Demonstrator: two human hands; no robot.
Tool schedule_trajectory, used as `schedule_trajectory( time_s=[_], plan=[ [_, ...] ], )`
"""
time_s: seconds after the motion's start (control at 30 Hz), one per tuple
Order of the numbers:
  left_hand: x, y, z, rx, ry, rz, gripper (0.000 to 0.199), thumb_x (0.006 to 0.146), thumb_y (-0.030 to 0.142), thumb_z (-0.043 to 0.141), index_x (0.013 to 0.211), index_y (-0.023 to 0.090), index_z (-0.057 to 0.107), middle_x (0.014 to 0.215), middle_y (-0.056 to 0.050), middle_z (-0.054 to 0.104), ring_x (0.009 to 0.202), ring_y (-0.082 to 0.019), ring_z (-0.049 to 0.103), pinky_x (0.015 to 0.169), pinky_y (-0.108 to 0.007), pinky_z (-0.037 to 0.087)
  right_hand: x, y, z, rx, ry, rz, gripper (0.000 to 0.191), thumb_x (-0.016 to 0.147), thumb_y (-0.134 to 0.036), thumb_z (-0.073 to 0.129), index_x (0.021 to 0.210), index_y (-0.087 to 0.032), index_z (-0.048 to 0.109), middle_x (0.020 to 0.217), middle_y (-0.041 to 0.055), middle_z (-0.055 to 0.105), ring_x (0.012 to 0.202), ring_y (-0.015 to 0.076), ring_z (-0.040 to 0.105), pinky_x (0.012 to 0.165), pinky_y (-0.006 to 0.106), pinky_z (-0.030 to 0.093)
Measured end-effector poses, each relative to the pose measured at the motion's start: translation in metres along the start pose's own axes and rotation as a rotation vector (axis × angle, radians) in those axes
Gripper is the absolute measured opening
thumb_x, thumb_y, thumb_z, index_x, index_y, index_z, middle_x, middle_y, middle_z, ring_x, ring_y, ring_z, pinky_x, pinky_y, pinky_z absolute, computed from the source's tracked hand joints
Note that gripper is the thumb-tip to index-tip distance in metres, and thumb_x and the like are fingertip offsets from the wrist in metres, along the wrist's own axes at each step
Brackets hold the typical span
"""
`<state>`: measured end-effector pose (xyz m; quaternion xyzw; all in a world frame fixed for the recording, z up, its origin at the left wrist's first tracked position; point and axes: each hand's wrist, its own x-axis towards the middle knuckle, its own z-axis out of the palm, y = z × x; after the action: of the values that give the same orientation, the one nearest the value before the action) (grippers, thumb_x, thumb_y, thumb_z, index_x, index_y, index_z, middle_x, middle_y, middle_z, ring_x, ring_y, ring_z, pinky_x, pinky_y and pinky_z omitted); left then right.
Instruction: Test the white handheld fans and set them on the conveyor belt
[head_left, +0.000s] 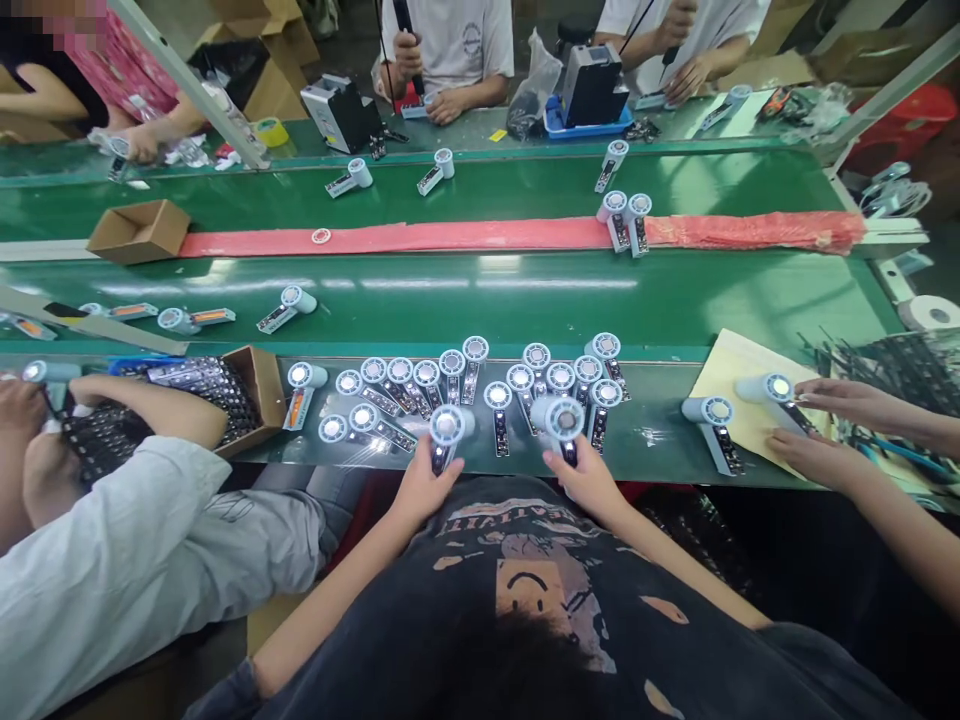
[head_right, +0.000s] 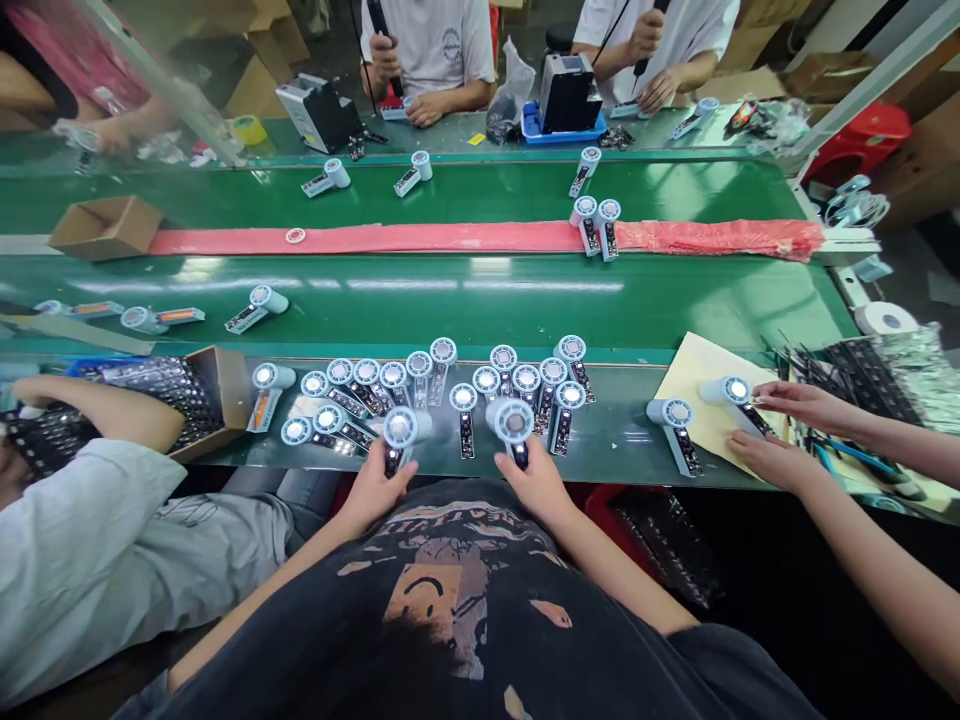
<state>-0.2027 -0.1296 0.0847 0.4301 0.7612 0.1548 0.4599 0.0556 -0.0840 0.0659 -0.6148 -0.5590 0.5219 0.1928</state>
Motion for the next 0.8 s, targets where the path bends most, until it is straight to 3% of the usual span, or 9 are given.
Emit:
schedule_trajectory(
  time_s=[0.07,0.17,0.3,0.5,0.6,0.7,0.8],
  plan=[
    [0.001,-0.027,0.003,0.176,-0.025,-0.058,0.045,0.087,0.032,0.057,0.128,0.015,0.050,0.106,-0.013,0.073,0.086,-0.027,0.073,0.085,-0.039,0.053,-0.012,0.029,0.008,-0.265,-0.005,0.135,0.032,0.083,-0.031,0.063,0.112,-0.018,0.060,0.102,0.0108,0.074,0.095,0.0288,0.072,0.083,0.037,0.055],
    [0.004,-0.049,0.010,0.273,-0.105,-0.070,0.035,0.090,0.028,0.057,0.123,0.018,0.055,0.113,-0.014,0.075,0.105,-0.031,0.073,0.088,-0.037,0.052,-0.028,0.052,0.025,-0.356,-0.007,0.215,0.036,0.086,-0.025,0.063,0.121,-0.016,0.060,0.110,0.0145,0.074,0.100,0.0311,0.073,0.084,0.037,0.054],
    [0.009,-0.055,0.016,0.390,-0.165,-0.059,0.036,0.099,0.030,0.047,0.132,0.019,0.052,0.130,-0.018,0.069,0.121,-0.033,0.067,0.096,-0.039,0.048,-0.036,0.059,0.041,-0.436,0.037,0.239,0.040,0.097,-0.025,0.051,0.135,-0.017,0.055,0.131,0.0166,0.068,0.118,0.0308,0.067,0.096,0.038,0.051],
    [0.013,-0.062,0.016,0.450,-0.153,-0.065,0.040,0.100,0.025,0.042,0.139,0.016,0.049,0.141,-0.021,0.062,0.129,-0.033,0.062,0.105,-0.043,0.045,-0.037,0.065,0.050,-0.508,0.050,0.258,0.045,0.100,-0.025,0.045,0.143,-0.012,0.053,0.137,0.0199,0.064,0.124,0.0325,0.065,0.101,0.040,0.049],
    [0.014,-0.062,0.014,0.390,-0.129,-0.083,0.038,0.096,0.018,0.048,0.133,0.011,0.054,0.131,-0.024,0.067,0.122,-0.036,0.066,0.105,-0.046,0.045,-0.034,0.063,0.055,-0.513,0.032,0.281,0.045,0.099,-0.021,0.046,0.141,-0.006,0.054,0.128,0.0245,0.068,0.116,0.0355,0.069,0.095,0.042,0.051],
    [0.018,-0.048,-0.003,0.221,-0.090,-0.045,0.029,0.090,0.018,0.062,0.118,0.014,0.064,0.107,-0.016,0.075,0.107,-0.035,0.072,0.097,-0.046,0.051,-0.024,0.048,0.042,-0.492,0.011,0.265,0.036,0.095,-0.018,0.055,0.128,-0.008,0.064,0.115,0.0220,0.074,0.105,0.0349,0.073,0.087,0.040,0.053],
    [0.017,-0.016,-0.039,-0.085,-0.012,0.117,0.026,0.091,0.031,0.070,0.112,0.018,0.067,0.104,-0.007,0.072,0.098,-0.028,0.072,0.086,-0.041,0.058,-0.011,0.022,-0.009,-0.447,0.011,0.193,0.019,0.092,-0.018,0.063,0.110,-0.017,0.072,0.099,0.0113,0.077,0.094,0.0273,0.074,0.082,0.033,0.055]
  ],
)
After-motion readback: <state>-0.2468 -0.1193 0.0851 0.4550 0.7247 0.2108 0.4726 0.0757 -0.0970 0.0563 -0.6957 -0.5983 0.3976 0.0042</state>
